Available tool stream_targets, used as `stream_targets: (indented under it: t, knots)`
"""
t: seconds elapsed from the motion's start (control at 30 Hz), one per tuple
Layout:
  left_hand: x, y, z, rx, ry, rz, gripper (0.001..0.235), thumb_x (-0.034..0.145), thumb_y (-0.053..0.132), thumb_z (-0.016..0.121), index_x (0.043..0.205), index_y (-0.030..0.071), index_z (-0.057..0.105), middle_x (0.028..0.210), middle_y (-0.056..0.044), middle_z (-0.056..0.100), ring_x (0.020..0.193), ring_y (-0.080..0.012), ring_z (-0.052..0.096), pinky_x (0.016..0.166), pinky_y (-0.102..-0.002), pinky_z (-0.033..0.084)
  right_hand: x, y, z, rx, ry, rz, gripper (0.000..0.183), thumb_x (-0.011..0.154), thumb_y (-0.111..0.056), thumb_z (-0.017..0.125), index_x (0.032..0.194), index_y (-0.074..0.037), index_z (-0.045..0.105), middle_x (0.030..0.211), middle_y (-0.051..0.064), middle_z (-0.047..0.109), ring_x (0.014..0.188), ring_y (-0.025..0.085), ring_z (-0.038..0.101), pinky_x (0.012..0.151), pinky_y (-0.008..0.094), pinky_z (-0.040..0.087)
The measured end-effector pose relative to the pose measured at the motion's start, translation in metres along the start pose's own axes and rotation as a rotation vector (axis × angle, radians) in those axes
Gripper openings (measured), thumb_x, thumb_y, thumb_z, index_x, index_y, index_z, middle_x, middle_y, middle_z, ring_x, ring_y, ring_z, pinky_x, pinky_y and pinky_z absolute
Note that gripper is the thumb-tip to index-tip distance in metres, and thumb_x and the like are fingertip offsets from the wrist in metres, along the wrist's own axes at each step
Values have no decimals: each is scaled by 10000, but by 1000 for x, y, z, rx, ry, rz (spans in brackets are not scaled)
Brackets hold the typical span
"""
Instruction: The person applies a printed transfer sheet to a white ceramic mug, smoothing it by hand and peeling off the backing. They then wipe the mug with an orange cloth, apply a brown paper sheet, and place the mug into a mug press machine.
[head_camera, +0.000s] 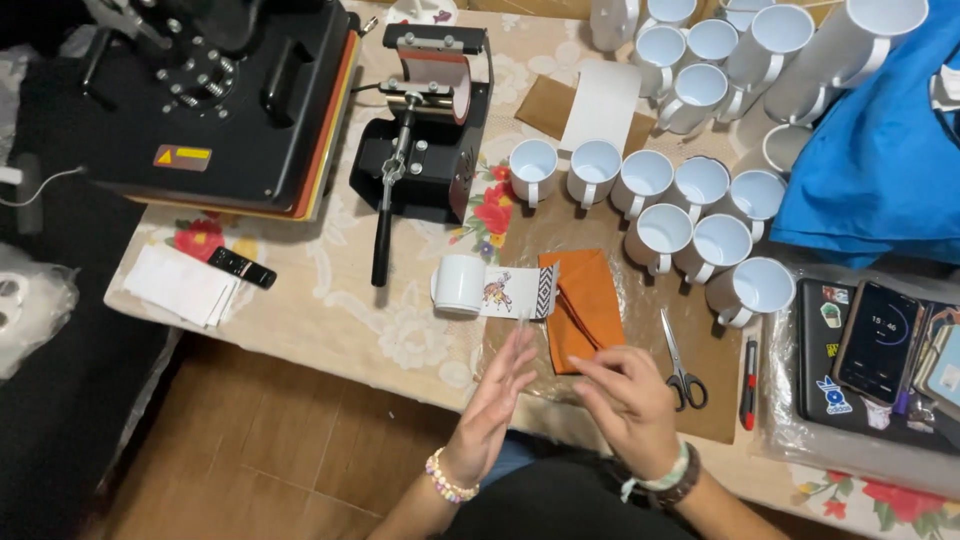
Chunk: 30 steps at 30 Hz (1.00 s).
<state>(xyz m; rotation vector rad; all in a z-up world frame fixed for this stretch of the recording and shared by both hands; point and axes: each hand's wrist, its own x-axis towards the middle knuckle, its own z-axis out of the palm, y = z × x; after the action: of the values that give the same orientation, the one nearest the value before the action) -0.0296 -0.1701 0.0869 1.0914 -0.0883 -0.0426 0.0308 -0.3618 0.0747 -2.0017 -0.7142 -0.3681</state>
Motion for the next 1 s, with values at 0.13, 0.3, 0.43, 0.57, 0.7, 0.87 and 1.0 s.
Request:
stream_targets:
  t: [0.13, 0.3, 0.43, 0.57, 0.7, 0.87, 1.0]
  knots:
    - [-19, 2, 24, 260, 2, 135, 806, 1033, 586, 449, 1599, 100, 144, 1690, -144, 145, 1541, -316, 229, 1224, -506, 216, 12, -15, 10, 338, -65, 236, 319, 917, -224, 683, 1205, -92, 719, 1029, 66, 682, 929, 172, 665, 827, 297, 555]
    - [-27, 10, 40, 42, 140, 157, 618, 1027, 527, 388, 1461, 90, 446, 1555, -122, 454, 1460, -248, 405, 1194, -484, 303, 26, -3, -5, 767, -434, 488, 497, 928, -402, 572, 1293, -77, 662, 1236, 97, 705, 1147, 195, 664, 929, 341, 587]
    - [-35, 9, 25, 145, 213, 110, 570, 1047, 481, 328, 1403, 74, 507, 1505, -110, 499, 1426, -222, 424, 1147, -395, 316, 31, -17, -8, 762, -476, 408, 405, 900, -228, 682, 1264, -53, 669, 1184, 99, 680, 1116, 204, 657, 937, 337, 540]
    - [-27, 27, 9, 261, 113, 171, 577, 1065, 489, 288, 1321, 49, 561, 1431, -138, 530, 1370, -243, 473, 1164, -395, 345, 43, -29, 1, 558, -410, 356, 476, 815, -183, 773, 1263, -98, 637, 1185, 70, 705, 1075, 172, 678, 914, 291, 574]
    - [-18, 41, -24, 397, 19, 136, 581, 1060, 535, 288, 1272, 94, 603, 1428, -135, 520, 1411, -274, 442, 1211, -457, 304, 54, -33, 21, 442, -436, 369, 216, 827, -234, 772, 1003, -113, 802, 991, 44, 790, 886, 148, 730, 804, 276, 590]
    - [-6, 38, -76, 455, 1, 68, 569, 1039, 533, 353, 1259, 89, 633, 1394, -123, 541, 1383, -262, 463, 1195, -442, 324, 54, -17, 62, 439, -356, 345, 175, 795, -194, 808, 958, -136, 833, 912, 42, 782, 862, 158, 712, 803, 273, 590]
    - [-6, 13, -126, 445, 7, -62, 924, 954, 558, 533, 1587, 99, 39, 1509, -204, 419, 1375, -294, 455, 1158, -430, 358, 54, -10, 96, 495, -383, 586, 137, 829, -179, 778, 893, -81, 848, 831, 47, 769, 755, 148, 695, 741, 281, 559]
